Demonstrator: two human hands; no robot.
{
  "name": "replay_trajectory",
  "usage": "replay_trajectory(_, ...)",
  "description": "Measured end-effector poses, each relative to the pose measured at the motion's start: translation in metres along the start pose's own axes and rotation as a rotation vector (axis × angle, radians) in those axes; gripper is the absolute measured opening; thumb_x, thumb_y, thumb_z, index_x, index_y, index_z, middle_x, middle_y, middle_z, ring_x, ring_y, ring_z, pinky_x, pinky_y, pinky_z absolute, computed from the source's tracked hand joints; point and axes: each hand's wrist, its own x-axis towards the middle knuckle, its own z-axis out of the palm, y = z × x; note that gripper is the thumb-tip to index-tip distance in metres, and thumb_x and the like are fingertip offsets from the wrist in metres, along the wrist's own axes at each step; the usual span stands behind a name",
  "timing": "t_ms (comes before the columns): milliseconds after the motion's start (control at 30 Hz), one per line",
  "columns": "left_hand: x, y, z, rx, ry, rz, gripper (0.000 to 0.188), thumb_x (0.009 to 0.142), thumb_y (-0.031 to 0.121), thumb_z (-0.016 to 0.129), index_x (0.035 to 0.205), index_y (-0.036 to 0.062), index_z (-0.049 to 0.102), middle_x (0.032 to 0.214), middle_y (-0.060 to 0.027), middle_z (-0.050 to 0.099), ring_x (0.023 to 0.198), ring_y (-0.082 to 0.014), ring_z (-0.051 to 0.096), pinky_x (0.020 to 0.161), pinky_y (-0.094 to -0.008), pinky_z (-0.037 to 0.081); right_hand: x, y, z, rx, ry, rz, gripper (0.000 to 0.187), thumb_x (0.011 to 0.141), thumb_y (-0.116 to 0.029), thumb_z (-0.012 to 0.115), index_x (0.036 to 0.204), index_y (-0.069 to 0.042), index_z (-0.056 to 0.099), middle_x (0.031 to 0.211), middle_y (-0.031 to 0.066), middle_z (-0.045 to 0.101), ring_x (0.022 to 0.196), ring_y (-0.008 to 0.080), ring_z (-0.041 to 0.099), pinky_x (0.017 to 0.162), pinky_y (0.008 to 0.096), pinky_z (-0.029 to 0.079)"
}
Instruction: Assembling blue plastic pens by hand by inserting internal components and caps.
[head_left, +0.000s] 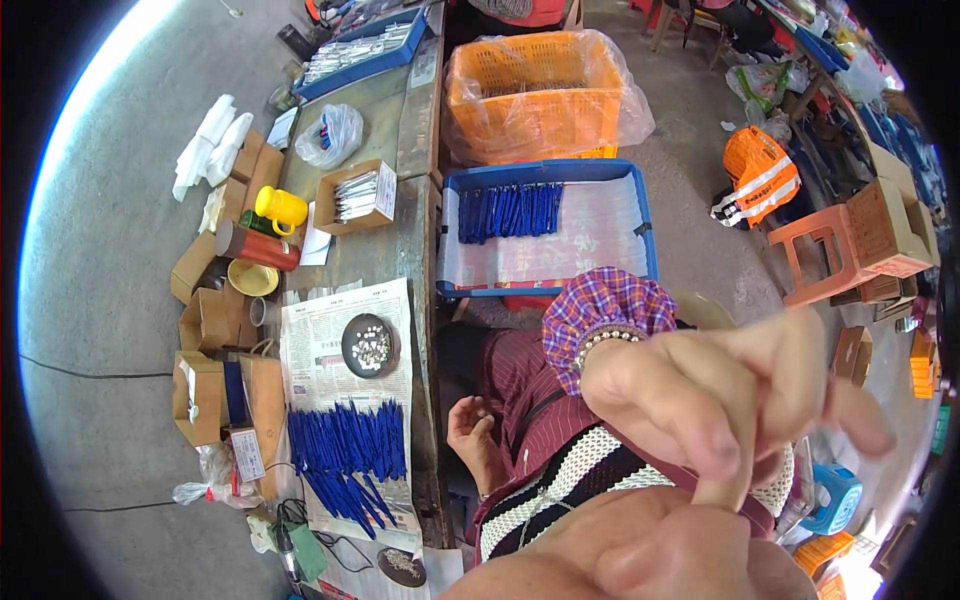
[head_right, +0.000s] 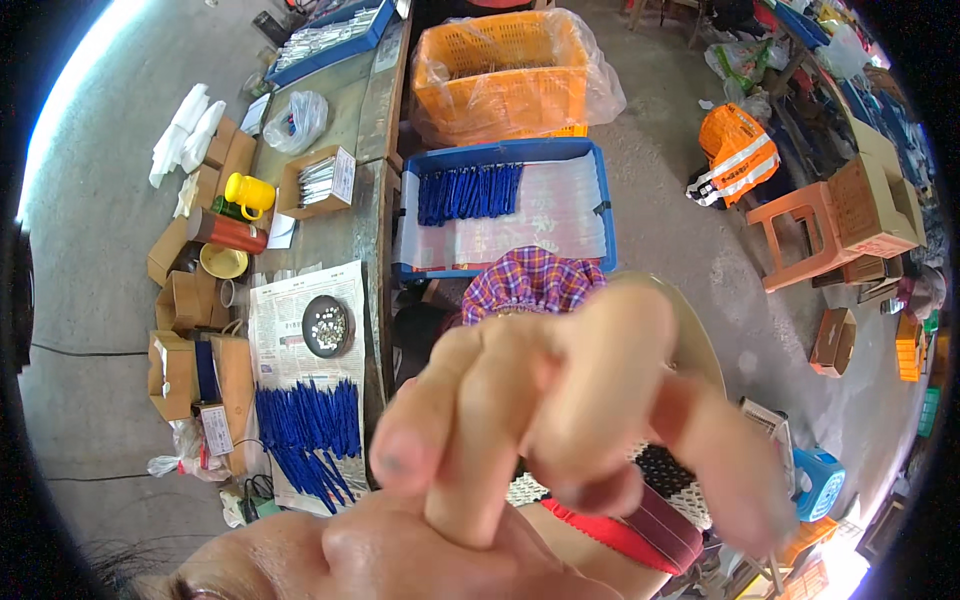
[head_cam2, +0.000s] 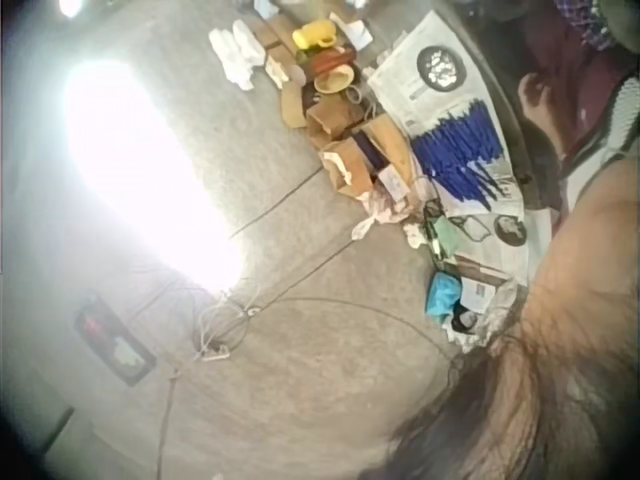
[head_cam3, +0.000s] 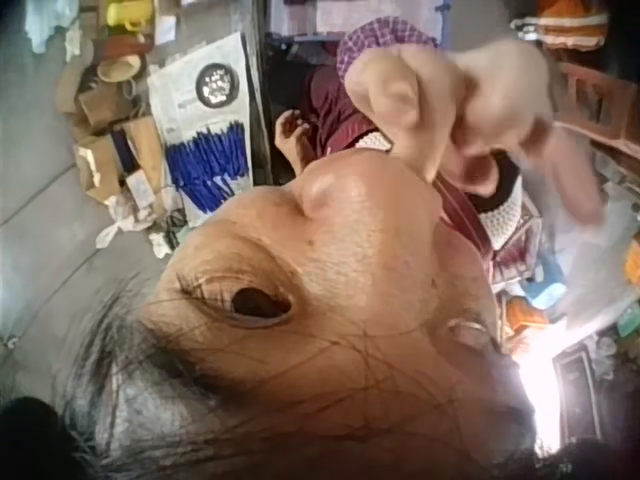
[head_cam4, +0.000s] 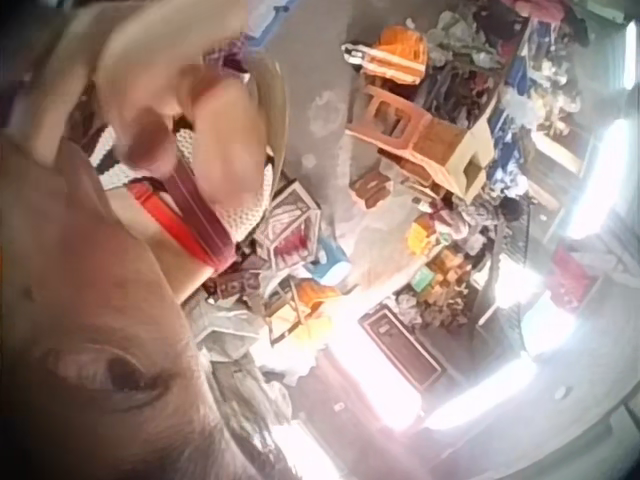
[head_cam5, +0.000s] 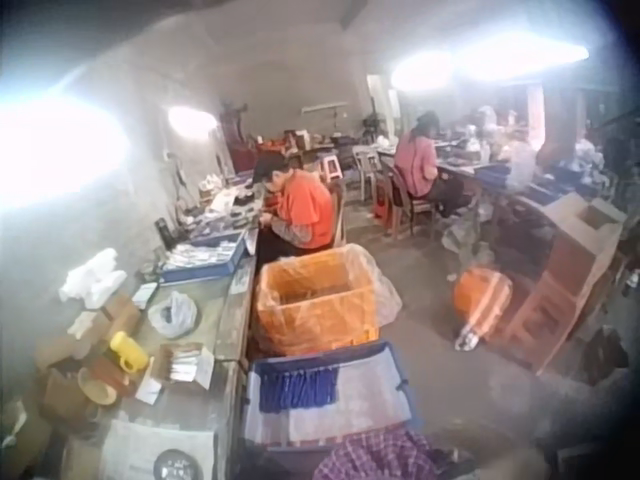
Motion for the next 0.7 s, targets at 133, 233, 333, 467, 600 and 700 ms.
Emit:
replay_trajectory(133,-0.007,-0.006,-0.011,-0.054,0.058,0.042,0.046,0.06,-0.02,0.048,0.101,-0.0003,0.057,0.094,-0.0073,0.06,0.077,-0.0121,0.054,0.068,-0.0212,0.045,-0.009,0.011,-0.007,-0.158,0.275,0.045,0.043,0.084,-0.001,0.054,0.124,-0.012,0.044,0.095,0.0042,0.042,0.082,0.0144,0.051,0.09,0.0369,0.042)
replay_trajectory(233,-0.01,-0.009,0.001,-0.071,0.029,0.046,0.046,0.06,-0.02,0.048,0.1,-0.0005,0.057,0.094,-0.0077,0.06,0.076,-0.0121,0.054,0.067,-0.0214,0.045,-0.016,0.008,-0.014,-0.287,0.281,0.262,0.036,0.083,-0.001,0.055,0.118,-0.002,0.046,0.095,0.0066,0.047,0.086,0.0162,0.05,0.082,0.0348,0.046)
replay_trajectory(333,-0.015,-0.005,0.0,-0.092,0.034,0.062,0.045,0.06,-0.02,0.048,0.1,-0.0008,0.057,0.094,-0.008,0.059,0.076,-0.0121,0.054,0.064,-0.0217,0.045,-0.025,0.01,-0.009,-0.297,0.203,0.48,0.026,0.084,-0.001,0.055,0.11,0.0,0.054,0.096,0.008,0.048,0.085,0.0153,0.051,0.077,0.0294,0.045)
replay_trajectory(467,-0.019,-0.003,0.002,-0.121,-0.011,0.071,0.044,0.061,-0.019,0.049,0.1,-0.0016,0.057,0.094,-0.0078,0.06,0.076,-0.0124,0.054,0.064,-0.0221,0.044,-0.025,0.0,-0.007,-0.274,0.057,0.696,0.019,0.086,-0.002,0.055,0.103,0.004,0.058,0.097,0.012,0.051,0.081,0.0152,0.054,0.071,0.026,0.046)
replay_trajectory(600,-0.023,-0.003,0.007,-0.131,-0.016,0.073,0.044,0.061,-0.019,0.049,0.101,-0.0024,0.057,0.093,-0.0076,0.06,0.075,-0.0121,0.054,0.063,-0.0211,0.043,-0.029,-0.003,-0.007,-0.29,-0.064,0.71,0.019,0.088,-0.004,0.054,0.105,0.003,0.059,0.095,0.014,0.058,0.08,0.016,0.057,0.066,0.0248,0.047)
replay_trajectory(700,-0.027,-0.002,0.011,-0.131,-0.006,0.093,0.044,0.059,-0.018,0.048,0.099,-0.003,0.058,0.092,-0.0073,0.06,0.072,-0.0116,0.054,0.061,-0.0193,0.042,-0.034,-0.003,-0.01,-0.251,-0.153,0.724,0.02,0.087,0.001,0.051,0.106,0.002,0.059,0.096,0.015,0.06,0.079,0.0177,0.059,0.065,0.0257,0.048)
